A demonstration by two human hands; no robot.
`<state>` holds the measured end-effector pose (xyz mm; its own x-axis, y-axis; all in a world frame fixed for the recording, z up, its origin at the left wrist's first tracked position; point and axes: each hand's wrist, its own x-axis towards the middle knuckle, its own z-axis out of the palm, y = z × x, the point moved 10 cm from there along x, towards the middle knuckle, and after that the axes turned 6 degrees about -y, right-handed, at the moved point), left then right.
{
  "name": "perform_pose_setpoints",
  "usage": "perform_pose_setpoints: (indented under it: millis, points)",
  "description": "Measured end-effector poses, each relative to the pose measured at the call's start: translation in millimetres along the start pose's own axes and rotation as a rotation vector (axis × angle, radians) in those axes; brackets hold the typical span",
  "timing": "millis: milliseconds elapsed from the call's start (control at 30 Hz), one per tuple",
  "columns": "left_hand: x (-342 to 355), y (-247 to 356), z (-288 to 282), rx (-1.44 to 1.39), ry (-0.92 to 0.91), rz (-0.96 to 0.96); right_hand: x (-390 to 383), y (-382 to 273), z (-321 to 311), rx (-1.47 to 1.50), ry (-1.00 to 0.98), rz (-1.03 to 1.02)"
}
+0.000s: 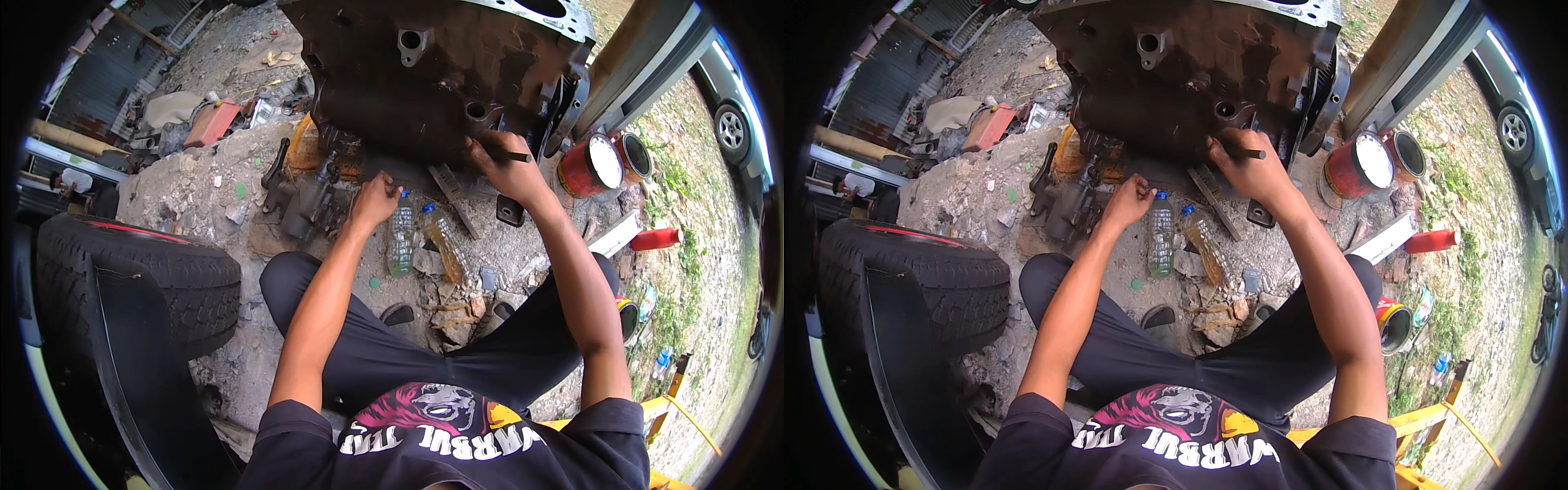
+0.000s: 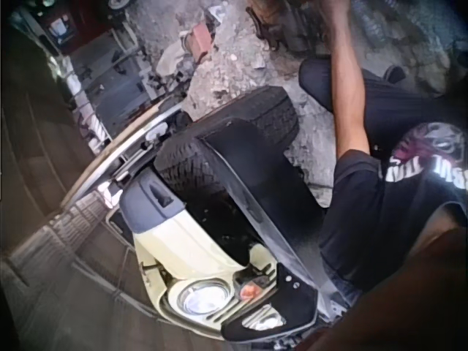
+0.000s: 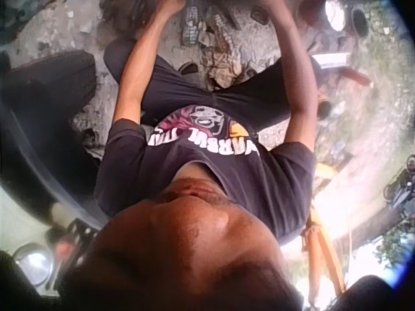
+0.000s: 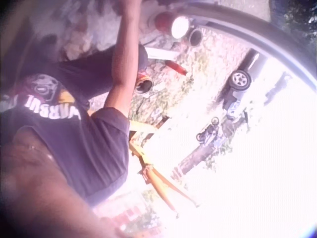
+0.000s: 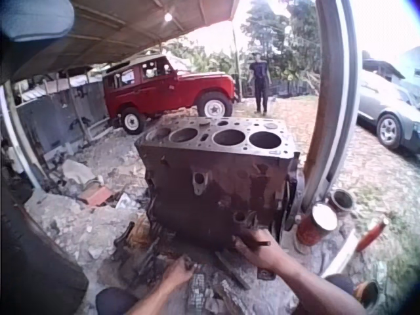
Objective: The person uses a tool to scrape a surface on an engine block and then pours fluid from a plastic bottle onto the component.
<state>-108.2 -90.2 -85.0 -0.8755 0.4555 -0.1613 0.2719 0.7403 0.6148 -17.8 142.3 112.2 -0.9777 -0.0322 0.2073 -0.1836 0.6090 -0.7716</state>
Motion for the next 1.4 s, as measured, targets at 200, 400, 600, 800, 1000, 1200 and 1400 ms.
perform_pose_setpoints:
  millis: [200, 400, 600, 800, 1000, 1200, 1400]
  points:
    - [-30, -41, 72, 0.426, -0.279, -0.152, 9, -27, 27, -0.228, -0.070, -0.214]
    - [-46, -4, 101, 0.343, -0.146, -0.253, 13, -18, 10, -0.285, -0.037, -0.148]
    - [-76, -11, 234, -0.044, -0.291, -0.422, 10, -37, -5, -0.203, -0.003, -0.165]
    - [-81, -31, 242, -0.118, -0.037, -0.475, 0, -50, -63, -0.041, 0.219, -0.159]
    - [-73, 39, 140, -0.228, 0.077, -0.184, -23, -3, -136, -0.024, 0.473, -0.044]
    - [-36, 145, 2, -0.122, 0.060, 0.028, -31, 26, -160, 0.145, 0.564, 0.019]
    - [-11, 199, -63, 0.507, -0.220, -0.045, -30, 20, -154, 0.110, 0.551, -0.017]
